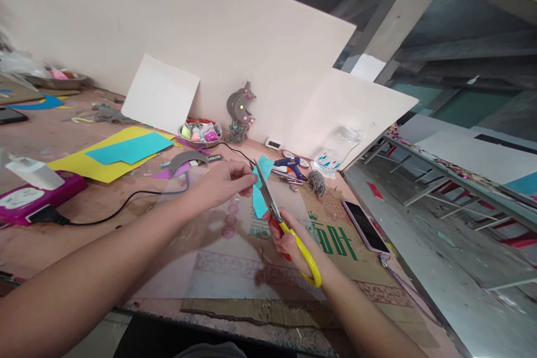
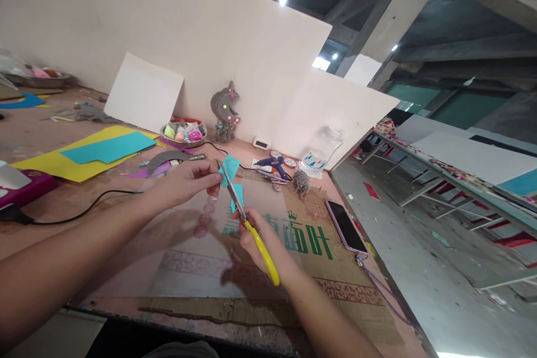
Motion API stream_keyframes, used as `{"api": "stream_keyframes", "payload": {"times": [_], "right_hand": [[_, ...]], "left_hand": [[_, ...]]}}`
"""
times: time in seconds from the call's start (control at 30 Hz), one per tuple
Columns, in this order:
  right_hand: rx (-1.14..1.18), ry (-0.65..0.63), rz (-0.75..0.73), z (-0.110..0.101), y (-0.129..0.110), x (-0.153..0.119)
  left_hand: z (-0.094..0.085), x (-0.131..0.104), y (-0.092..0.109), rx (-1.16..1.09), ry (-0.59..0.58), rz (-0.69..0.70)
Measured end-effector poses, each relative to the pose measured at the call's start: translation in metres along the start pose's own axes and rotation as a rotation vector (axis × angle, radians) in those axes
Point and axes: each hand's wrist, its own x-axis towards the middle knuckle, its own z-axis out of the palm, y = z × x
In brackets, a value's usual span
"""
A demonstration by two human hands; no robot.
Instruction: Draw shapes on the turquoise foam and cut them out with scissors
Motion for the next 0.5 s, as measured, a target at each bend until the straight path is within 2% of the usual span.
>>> {"api": "stream_keyframes", "payload": {"times": [0.27, 0.5], "right_hand": [[0.053, -0.013, -0.017, 0.0034, -0.0016, -0.0003], [0.137, -0.028, -0.018, 0.0047, -0.0009, -0.0014]], "left_hand": [[0.0005, -0.0005, 0.0012, -0.136, -0.025, 0.003], [0.0026, -0.0034, -0.0028, -0.059, 0.039, 0.096]]}}
